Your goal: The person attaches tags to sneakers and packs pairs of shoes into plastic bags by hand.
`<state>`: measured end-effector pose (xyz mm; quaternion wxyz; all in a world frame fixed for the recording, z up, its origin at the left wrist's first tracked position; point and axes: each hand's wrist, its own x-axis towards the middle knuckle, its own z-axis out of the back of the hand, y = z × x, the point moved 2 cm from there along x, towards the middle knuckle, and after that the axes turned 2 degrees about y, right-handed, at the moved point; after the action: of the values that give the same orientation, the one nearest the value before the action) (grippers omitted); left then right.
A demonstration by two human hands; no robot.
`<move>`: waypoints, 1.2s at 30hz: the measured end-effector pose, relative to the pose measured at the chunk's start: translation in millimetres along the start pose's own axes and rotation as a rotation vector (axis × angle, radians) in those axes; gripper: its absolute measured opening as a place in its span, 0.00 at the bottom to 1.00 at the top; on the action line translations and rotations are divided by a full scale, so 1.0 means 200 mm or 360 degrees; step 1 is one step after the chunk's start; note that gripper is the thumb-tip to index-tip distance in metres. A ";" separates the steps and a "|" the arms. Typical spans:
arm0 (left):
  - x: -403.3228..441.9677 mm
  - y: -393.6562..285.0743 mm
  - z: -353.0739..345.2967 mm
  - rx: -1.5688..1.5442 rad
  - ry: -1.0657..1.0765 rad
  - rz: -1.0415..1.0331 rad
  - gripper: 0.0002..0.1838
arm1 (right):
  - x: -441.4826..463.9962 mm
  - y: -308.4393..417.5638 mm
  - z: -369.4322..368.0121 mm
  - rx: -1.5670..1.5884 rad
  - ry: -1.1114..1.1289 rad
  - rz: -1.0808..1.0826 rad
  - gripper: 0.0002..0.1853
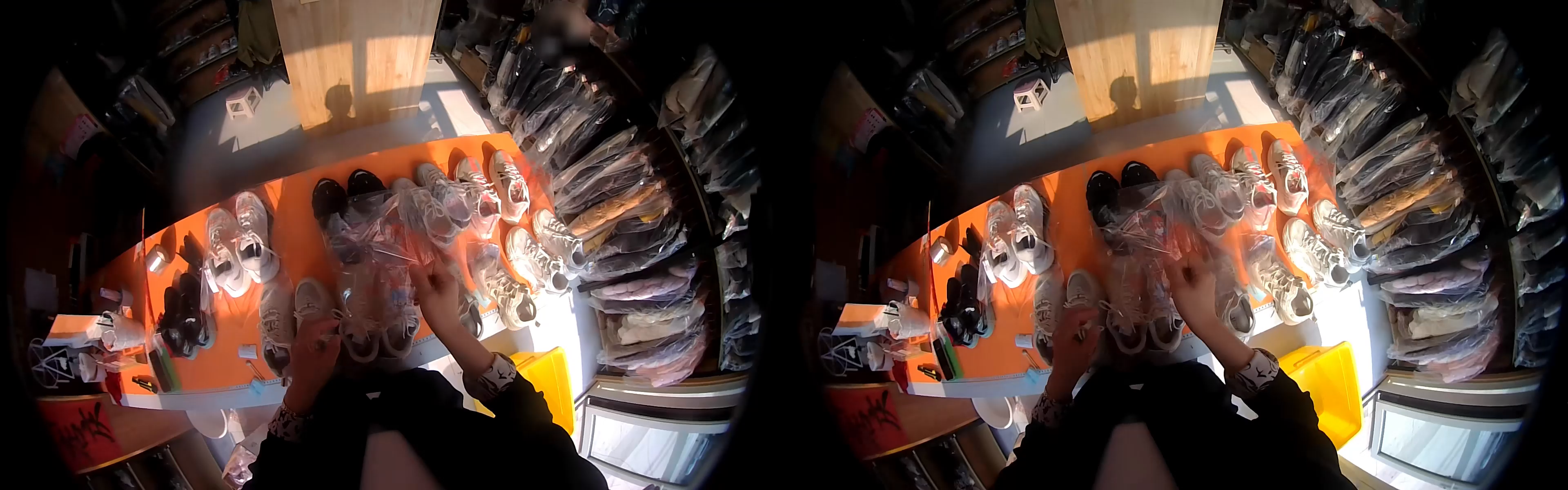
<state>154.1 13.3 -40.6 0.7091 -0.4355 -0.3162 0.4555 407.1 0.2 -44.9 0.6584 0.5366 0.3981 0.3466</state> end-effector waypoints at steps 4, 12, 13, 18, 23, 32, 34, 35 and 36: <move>0.03 -0.24 -0.14 0.0000 0.0353 -0.0268 0.43 | -0.16 0.32 -0.11 0.0877 0.0225 -0.0106 0.11; 0.11 -0.14 -0.20 -0.0590 0.0306 0.0000 0.16 | -0.18 0.65 -0.36 0.1592 0.0606 -0.0204 0.15; 0.11 -0.11 -0.18 -0.0593 0.0293 0.0023 0.16 | -0.14 0.67 -0.37 0.1605 0.0658 -0.0179 0.14; 0.09 -0.03 -0.12 -0.1650 0.0421 0.0413 0.41 | -0.05 0.64 -0.47 0.2135 0.0634 -0.0369 0.10; 0.00 -0.05 -0.15 -0.1709 0.0393 -0.0348 0.68 | 0.02 0.54 -0.62 0.1970 0.0525 -0.0384 0.08; 0.05 0.21 -0.18 -0.2078 -0.0034 0.0707 0.53 | 0.11 0.37 -0.80 0.1660 0.0342 -0.0402 0.16; 0.07 0.18 -0.13 -0.1409 -0.0361 0.0460 0.49 | 0.09 0.38 -0.76 0.1542 0.0383 -0.0228 0.16; 0.08 0.21 -0.14 -0.1417 -0.0367 0.0462 0.49 | 0.07 0.38 -0.74 0.1533 0.0387 -0.0232 0.16; 0.10 0.25 -0.14 -0.0950 -0.0576 0.0316 0.48 | 0.02 0.44 -0.73 0.1504 0.0423 -0.0215 0.15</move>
<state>166.8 33.8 -97.3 0.4355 -0.5643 -0.5119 0.4794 275.3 82.9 25.7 0.3077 0.7006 0.6260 0.1502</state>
